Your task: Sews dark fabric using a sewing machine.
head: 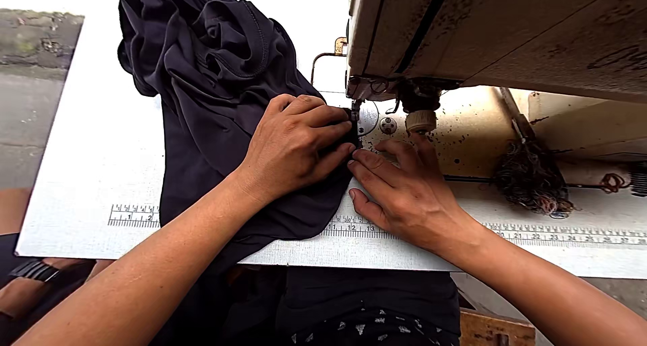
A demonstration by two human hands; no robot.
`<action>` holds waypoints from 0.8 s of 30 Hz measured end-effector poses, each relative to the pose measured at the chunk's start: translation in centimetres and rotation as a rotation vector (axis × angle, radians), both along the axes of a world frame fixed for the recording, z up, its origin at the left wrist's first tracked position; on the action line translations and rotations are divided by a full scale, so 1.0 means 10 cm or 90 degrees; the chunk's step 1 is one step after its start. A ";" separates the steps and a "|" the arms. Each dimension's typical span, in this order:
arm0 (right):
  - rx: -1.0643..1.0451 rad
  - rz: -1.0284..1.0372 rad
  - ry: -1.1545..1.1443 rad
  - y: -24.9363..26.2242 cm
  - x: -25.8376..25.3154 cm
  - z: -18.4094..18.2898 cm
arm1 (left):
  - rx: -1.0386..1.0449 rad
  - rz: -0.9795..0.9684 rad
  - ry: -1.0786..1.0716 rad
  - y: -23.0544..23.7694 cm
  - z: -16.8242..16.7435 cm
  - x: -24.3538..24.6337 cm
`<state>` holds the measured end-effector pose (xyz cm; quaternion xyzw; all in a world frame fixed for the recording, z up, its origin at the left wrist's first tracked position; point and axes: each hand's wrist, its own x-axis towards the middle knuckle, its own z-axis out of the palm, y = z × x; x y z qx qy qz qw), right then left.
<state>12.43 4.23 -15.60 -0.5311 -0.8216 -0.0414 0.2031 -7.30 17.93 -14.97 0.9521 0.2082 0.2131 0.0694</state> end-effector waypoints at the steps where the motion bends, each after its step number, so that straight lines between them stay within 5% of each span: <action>1: 0.003 -0.002 -0.002 0.00 0.00 0.00 | -0.001 0.006 0.001 0.00 -0.01 0.00; 24: -0.015 -0.030 0.001 0.08 0.00 0.03 | -0.009 0.023 0.035 0.27 0.02 0.05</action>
